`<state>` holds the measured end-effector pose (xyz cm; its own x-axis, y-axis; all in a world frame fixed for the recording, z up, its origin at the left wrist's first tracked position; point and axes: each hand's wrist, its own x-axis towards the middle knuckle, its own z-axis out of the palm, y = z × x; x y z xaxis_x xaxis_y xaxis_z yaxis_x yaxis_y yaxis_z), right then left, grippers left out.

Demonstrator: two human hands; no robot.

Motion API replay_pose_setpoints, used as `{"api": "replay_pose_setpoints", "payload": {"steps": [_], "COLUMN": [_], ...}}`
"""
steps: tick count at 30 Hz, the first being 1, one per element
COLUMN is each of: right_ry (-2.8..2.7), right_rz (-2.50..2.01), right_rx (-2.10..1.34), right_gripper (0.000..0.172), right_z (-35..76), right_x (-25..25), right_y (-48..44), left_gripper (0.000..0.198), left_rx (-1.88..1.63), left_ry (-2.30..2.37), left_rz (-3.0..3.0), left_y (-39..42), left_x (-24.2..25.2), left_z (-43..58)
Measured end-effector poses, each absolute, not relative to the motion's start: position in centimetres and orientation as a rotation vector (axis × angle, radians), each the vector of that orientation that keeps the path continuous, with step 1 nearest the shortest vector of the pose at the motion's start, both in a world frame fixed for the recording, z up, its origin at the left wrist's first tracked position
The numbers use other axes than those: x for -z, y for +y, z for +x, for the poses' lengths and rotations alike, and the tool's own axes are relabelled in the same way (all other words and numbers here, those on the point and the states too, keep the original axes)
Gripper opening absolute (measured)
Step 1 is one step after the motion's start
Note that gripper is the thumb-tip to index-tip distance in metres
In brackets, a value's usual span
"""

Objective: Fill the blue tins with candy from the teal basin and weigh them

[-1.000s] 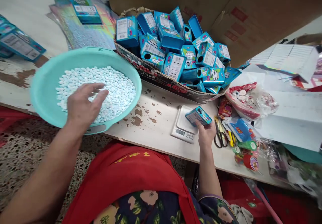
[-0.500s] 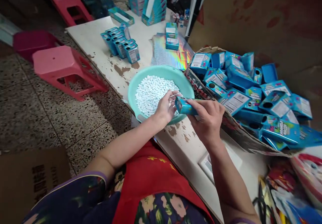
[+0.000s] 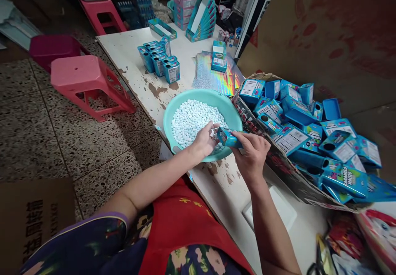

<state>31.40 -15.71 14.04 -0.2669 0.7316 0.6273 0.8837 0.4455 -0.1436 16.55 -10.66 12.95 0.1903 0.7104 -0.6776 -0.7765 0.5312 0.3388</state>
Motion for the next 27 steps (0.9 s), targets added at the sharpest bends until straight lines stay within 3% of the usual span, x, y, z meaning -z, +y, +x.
{"api": "replay_pose_setpoints", "payload": {"steps": [6, 11, 14, 18, 20, 27], "right_ry": [-1.774, -1.083, -0.77, -0.5, -0.446, -0.322], "right_rz": [-1.341, -1.336, -1.321, -1.445, -1.53, -1.587], "right_rx": [0.07, -0.493, -0.437, -0.226, -0.171, -0.129], "right_gripper": [0.037, 0.03, 0.028, 0.034, 0.035, 0.037], "right_z": [31.5, 33.9, 36.9, 41.5, 43.3, 45.9], "right_x": [-14.7, -12.2, -9.6, -7.0, -6.2, -3.0], "right_y": [-16.8, -20.0, -23.8, -30.2, -33.1, -38.0], "left_gripper": [0.028, 0.023, 0.038, 0.027, 0.018, 0.016], "left_rx": [-1.026, -1.015, -0.762, -0.341, -0.359, -0.486], "left_ry": [0.901, 1.207, 1.361, 1.212, 1.189, 1.111], "left_rz": [0.061, 1.224, 1.933, 2.427, 2.561, 2.569], "left_y": [-10.6, -11.9, -13.3, -15.3, -16.0, -16.0], "left_x": [-12.5, -12.9, -13.1, -11.8, -10.8, -10.0], "left_z": [16.1, 13.2, 11.6, 12.1, 12.9, 13.9]}}
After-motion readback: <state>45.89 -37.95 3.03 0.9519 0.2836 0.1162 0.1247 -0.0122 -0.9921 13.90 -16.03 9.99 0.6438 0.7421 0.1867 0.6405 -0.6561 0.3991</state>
